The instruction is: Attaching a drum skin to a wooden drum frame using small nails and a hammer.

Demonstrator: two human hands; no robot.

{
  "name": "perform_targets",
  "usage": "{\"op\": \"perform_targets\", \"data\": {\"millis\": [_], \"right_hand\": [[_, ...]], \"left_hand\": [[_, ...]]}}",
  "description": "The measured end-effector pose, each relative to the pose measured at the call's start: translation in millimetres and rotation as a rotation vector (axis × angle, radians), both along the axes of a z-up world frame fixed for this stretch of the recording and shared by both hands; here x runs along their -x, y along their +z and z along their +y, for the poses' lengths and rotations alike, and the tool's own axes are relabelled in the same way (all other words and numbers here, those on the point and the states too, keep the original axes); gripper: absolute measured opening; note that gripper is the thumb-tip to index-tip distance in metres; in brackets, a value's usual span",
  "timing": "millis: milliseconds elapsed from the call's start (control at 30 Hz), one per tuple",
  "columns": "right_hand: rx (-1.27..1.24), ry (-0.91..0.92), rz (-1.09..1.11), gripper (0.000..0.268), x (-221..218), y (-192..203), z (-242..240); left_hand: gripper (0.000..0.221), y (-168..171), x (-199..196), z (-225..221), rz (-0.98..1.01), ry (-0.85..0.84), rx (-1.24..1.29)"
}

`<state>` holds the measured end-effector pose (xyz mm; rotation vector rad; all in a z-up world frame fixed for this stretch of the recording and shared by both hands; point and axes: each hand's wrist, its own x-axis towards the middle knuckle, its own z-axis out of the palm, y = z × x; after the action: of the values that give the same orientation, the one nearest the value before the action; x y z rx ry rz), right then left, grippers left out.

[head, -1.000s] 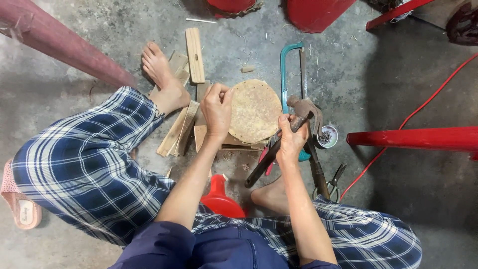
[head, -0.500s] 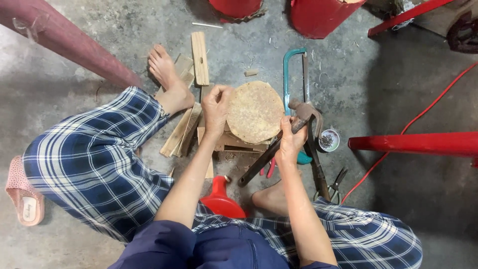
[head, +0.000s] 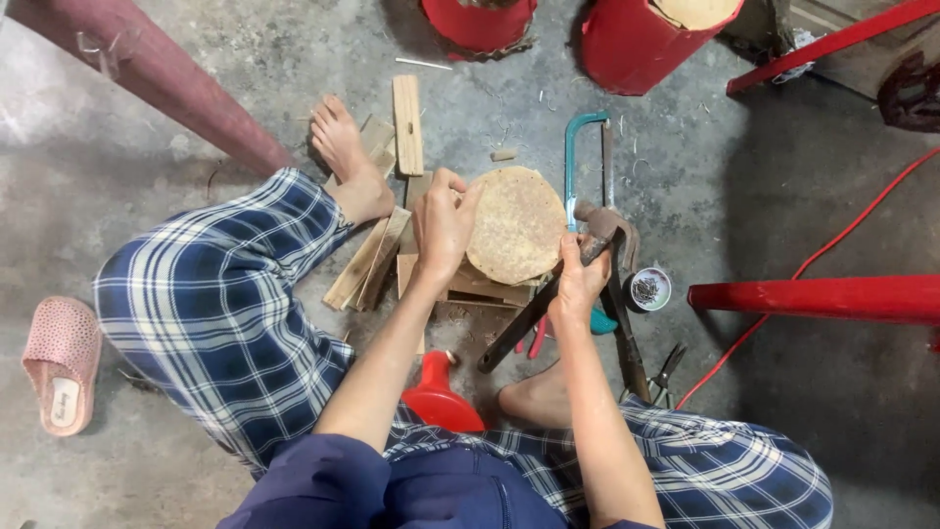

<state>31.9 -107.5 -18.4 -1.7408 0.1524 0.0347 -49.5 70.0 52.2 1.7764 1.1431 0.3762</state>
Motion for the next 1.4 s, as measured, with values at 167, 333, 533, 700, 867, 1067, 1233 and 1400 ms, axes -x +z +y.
{"op": "perform_targets", "data": {"millis": [167, 333, 533, 700, 867, 1067, 1233, 1400], "right_hand": [[0.005, 0.002, -0.014, 0.027, -1.5, 8.7, 3.0], [0.032, 0.004, -0.029, 0.026, -0.5, 8.5, 4.0], [0.055, 0.018, -0.044, 0.025, 1.3, 7.2, 1.6], [0.068, 0.019, -0.068, 0.026, 0.9, 0.6, 2.2], [0.042, -0.005, -0.039, 0.029, 0.3, -5.6, 2.8], [0.060, -0.020, -0.033, 0.036, 0.9, -3.0, 3.9], [-0.004, 0.012, -0.017, 0.028, 1.7, 12.4, -0.7], [-0.058, 0.071, 0.027, 0.023, -6.4, 8.7, -10.5]], "left_hand": [[0.029, -44.1, -8.7, -1.5, 0.034, -0.032, -0.010], [0.029, -18.2, -4.3, -4.4, 0.008, -0.029, 0.001], [0.027, -27.3, 1.0, -11.8, -0.158, 0.069, 0.033], [0.025, -52.5, -0.1, -23.4, -0.325, 0.177, -0.150], [0.023, -51.2, 4.6, -27.5, -0.353, 0.208, -0.114], [0.013, -48.3, 2.8, -29.7, -0.384, 0.191, -0.149], [0.009, -32.3, 0.1, -23.1, -0.405, 0.102, -0.506], [0.015, -41.2, -17.6, -27.4, -0.108, -0.083, -1.107]]}}
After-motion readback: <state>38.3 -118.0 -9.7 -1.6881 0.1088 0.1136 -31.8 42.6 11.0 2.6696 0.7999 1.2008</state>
